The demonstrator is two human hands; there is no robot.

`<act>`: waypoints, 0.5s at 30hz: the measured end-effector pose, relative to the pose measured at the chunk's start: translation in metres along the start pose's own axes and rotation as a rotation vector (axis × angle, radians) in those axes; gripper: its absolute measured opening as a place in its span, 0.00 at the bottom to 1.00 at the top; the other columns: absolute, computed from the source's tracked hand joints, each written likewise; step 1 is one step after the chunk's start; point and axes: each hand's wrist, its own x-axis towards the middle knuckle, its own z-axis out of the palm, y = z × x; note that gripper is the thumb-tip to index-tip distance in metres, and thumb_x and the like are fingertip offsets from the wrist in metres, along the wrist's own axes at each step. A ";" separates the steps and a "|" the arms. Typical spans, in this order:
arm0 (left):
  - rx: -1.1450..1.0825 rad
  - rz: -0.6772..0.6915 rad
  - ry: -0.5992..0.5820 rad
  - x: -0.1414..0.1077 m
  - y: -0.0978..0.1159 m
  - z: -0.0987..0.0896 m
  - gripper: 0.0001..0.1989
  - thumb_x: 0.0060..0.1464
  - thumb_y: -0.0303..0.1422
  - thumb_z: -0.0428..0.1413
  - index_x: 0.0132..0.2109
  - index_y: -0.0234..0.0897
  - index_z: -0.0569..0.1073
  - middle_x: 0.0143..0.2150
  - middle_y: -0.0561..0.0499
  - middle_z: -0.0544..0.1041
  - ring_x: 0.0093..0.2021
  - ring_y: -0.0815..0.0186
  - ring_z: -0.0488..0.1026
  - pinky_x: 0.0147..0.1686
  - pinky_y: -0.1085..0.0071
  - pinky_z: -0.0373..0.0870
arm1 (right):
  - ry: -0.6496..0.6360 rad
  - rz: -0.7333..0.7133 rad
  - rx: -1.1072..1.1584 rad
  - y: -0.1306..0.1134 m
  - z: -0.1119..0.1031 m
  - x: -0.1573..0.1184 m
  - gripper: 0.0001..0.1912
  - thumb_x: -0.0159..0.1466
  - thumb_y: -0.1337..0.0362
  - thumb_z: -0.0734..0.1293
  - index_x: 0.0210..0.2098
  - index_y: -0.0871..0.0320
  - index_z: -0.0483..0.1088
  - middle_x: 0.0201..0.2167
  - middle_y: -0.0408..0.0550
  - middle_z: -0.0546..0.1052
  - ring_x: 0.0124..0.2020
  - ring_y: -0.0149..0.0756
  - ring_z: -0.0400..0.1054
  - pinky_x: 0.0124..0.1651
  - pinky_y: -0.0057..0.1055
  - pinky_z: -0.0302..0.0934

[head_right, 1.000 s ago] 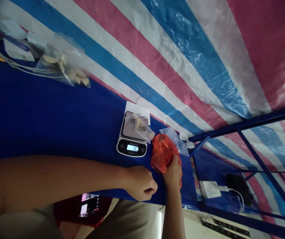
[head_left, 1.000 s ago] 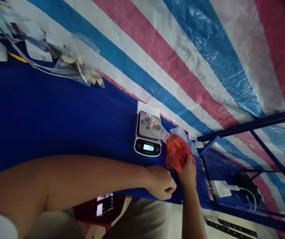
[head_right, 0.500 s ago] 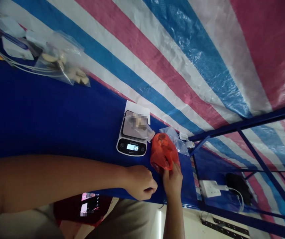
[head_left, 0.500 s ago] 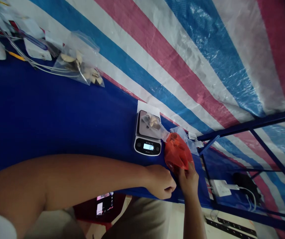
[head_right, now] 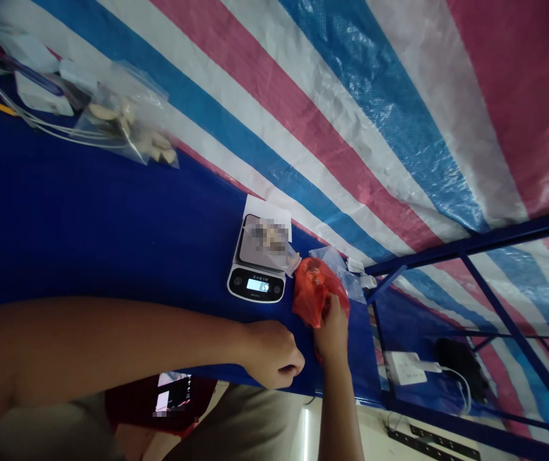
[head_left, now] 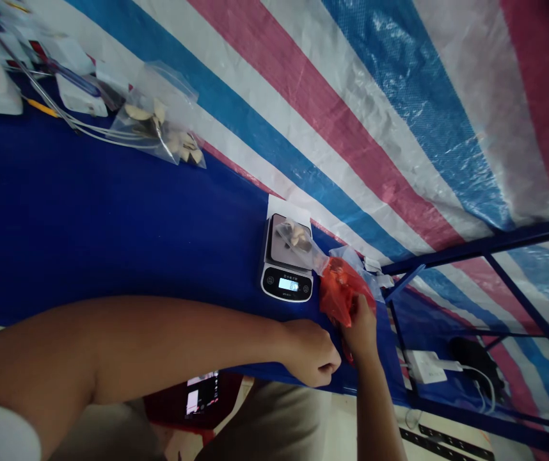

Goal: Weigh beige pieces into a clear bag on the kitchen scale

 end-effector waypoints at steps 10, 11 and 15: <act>0.002 0.023 0.038 0.001 -0.002 0.003 0.06 0.52 0.31 0.54 0.31 0.41 0.76 0.30 0.53 0.80 0.27 0.64 0.72 0.25 0.68 0.59 | 0.071 0.041 0.094 0.000 0.000 -0.004 0.23 0.56 0.51 0.67 0.46 0.60 0.71 0.42 0.59 0.79 0.41 0.51 0.72 0.41 0.40 0.62; 0.004 0.026 0.034 0.001 -0.002 0.003 0.06 0.52 0.31 0.54 0.31 0.41 0.76 0.30 0.53 0.80 0.27 0.64 0.72 0.25 0.68 0.59 | 0.081 0.036 0.095 0.001 0.000 -0.004 0.21 0.57 0.51 0.67 0.43 0.59 0.71 0.41 0.58 0.79 0.41 0.51 0.72 0.41 0.40 0.62; 0.003 0.015 0.011 0.001 -0.001 0.002 0.07 0.52 0.32 0.53 0.32 0.41 0.77 0.30 0.53 0.80 0.27 0.64 0.72 0.25 0.68 0.58 | 0.119 0.121 0.125 0.004 0.003 -0.006 0.16 0.56 0.52 0.68 0.37 0.56 0.69 0.34 0.51 0.78 0.34 0.44 0.70 0.35 0.34 0.58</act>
